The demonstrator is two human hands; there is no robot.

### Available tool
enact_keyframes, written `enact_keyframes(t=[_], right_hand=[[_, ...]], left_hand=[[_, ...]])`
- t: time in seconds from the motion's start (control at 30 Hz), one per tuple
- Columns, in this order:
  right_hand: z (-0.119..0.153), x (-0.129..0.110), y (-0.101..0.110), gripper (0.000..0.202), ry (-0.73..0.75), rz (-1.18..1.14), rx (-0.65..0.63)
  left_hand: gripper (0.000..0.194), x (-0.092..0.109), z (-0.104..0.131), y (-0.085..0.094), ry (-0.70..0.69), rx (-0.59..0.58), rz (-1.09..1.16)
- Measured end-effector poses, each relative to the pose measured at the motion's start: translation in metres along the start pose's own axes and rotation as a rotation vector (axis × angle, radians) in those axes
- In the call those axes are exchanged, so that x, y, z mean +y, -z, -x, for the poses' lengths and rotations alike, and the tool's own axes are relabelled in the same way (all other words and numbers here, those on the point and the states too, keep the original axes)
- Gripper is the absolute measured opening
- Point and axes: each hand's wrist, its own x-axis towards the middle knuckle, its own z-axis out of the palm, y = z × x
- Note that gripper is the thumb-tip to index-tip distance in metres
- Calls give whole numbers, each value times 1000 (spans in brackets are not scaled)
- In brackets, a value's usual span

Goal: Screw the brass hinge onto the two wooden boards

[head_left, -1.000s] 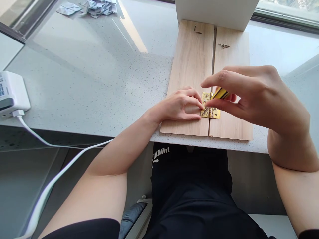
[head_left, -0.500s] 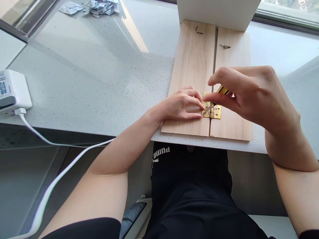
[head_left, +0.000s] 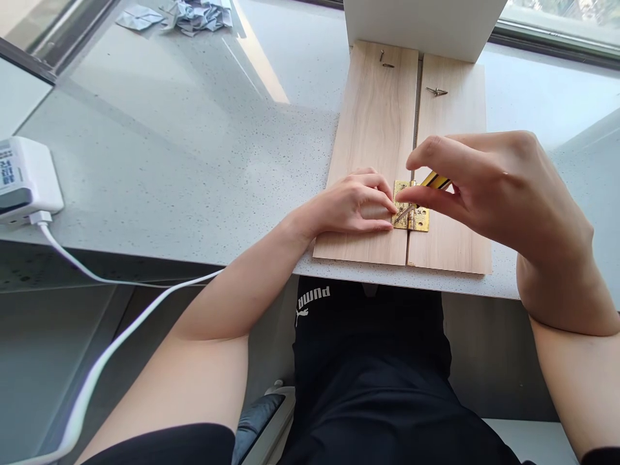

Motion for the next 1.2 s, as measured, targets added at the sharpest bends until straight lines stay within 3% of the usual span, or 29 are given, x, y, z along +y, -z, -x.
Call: enact_keyframes(t=[0.17,0.3,0.43,0.57,0.77,0.9,1.0,1.1,1.2], right_hand=[[-4,-8,4,27,48,-155,-53],[-2,-11,5,26,87,-253,-68],[-1,-10,3,17,117,-177,-24],[-2,-9,3,26,36,-150,-67],[-1,-10,8,33,90,-215,-59],[2,-3,6,24,-14,-110,-33],[2,-1,5,28,-31,-49,-40],[-1,-5,7,24,11,-98,-69],[-3,-10,11,33,54,-193,-76]], left_hand=[[14,1,1,0,-54,3,4],[13,3,0,-1,-19,5,22],[13,1,-1,-2,-15,1,35],[12,1,-2,-3,-31,5,27],[15,1,-1,-2,-38,16,28],[14,-1,-1,-1,-22,10,-13],[15,0,-1,-1,-21,10,-11],[14,1,0,-2,-13,2,8],[14,1,0,-2,-18,5,15]])
